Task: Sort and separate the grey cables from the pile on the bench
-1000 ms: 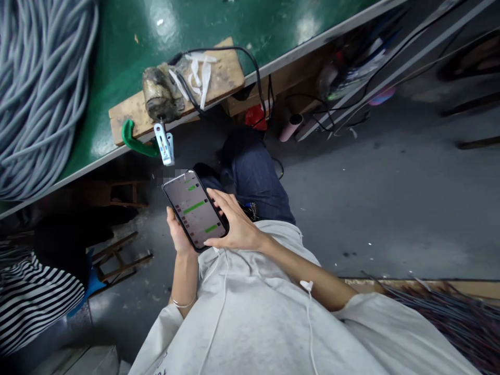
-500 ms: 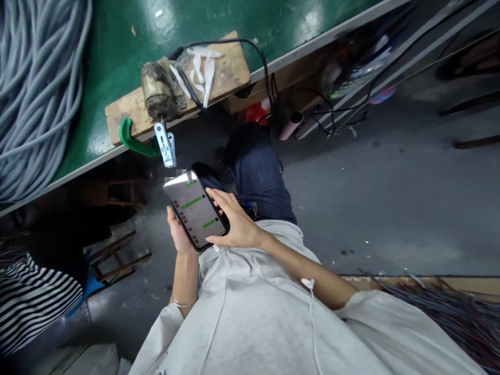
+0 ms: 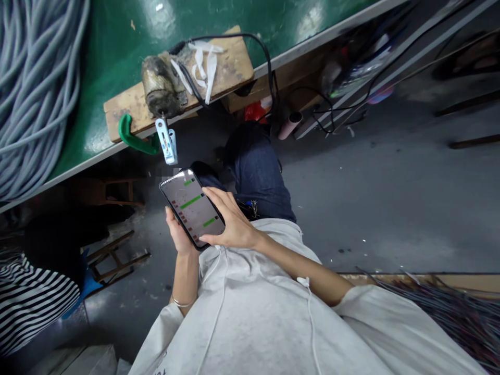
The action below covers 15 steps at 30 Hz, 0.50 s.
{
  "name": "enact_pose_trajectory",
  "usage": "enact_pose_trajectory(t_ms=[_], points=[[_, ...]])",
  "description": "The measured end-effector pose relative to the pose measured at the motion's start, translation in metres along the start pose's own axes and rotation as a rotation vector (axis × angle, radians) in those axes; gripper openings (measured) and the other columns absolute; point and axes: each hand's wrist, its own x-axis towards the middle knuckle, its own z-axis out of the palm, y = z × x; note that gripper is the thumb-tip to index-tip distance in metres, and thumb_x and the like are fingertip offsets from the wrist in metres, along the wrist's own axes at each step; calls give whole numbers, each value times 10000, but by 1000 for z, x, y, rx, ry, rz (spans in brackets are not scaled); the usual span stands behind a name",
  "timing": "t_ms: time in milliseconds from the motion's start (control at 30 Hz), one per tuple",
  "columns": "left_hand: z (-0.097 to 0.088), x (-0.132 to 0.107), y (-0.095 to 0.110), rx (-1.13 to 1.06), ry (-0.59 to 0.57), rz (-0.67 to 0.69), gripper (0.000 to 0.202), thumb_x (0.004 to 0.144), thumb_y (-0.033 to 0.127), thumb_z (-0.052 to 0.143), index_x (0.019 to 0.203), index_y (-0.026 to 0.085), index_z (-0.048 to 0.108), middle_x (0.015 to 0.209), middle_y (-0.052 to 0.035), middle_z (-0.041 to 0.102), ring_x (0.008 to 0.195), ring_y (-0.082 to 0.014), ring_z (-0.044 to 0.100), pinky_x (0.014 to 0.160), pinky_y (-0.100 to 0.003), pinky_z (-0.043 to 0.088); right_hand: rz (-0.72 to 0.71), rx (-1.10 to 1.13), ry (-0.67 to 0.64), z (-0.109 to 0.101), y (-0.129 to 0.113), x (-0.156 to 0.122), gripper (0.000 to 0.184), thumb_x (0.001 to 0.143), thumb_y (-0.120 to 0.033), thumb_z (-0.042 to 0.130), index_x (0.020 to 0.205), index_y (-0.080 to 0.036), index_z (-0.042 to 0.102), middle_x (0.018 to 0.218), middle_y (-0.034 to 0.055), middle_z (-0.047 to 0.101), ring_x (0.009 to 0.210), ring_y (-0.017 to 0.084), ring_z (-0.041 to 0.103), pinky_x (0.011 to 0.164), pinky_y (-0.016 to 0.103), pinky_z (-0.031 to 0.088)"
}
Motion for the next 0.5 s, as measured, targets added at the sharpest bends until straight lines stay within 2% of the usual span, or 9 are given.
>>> enact_pose_trajectory(t_ms=[200,367,500], points=[[1,0,-1,-5,16,-18,571,881,578,334,1026,147,680,1109,-128,689,1196,-273,557,998,-414,462,55,-1,-3,1,-1,-1,964,695,-373,733,1488,-248,199,1449,126,319,1287,326,343,1008,529,405],[-3,0,-3,-3,-68,-21,588,880,592,318,1039,155,678,1096,-126,693,1207,-281,547,997,-433,464,58,73,10,-2,4,-2,917,753,-555,662,1484,-223,216,1409,140,385,1241,318,395,1031,538,371],[-4,0,-3,10,-102,-39,641,896,587,243,1006,137,687,1038,-141,705,1185,-286,562,978,-443,477,48,143,48,-4,10,-1,845,819,-623,565,1478,-214,230,1363,139,442,1215,288,430,1030,504,376]])
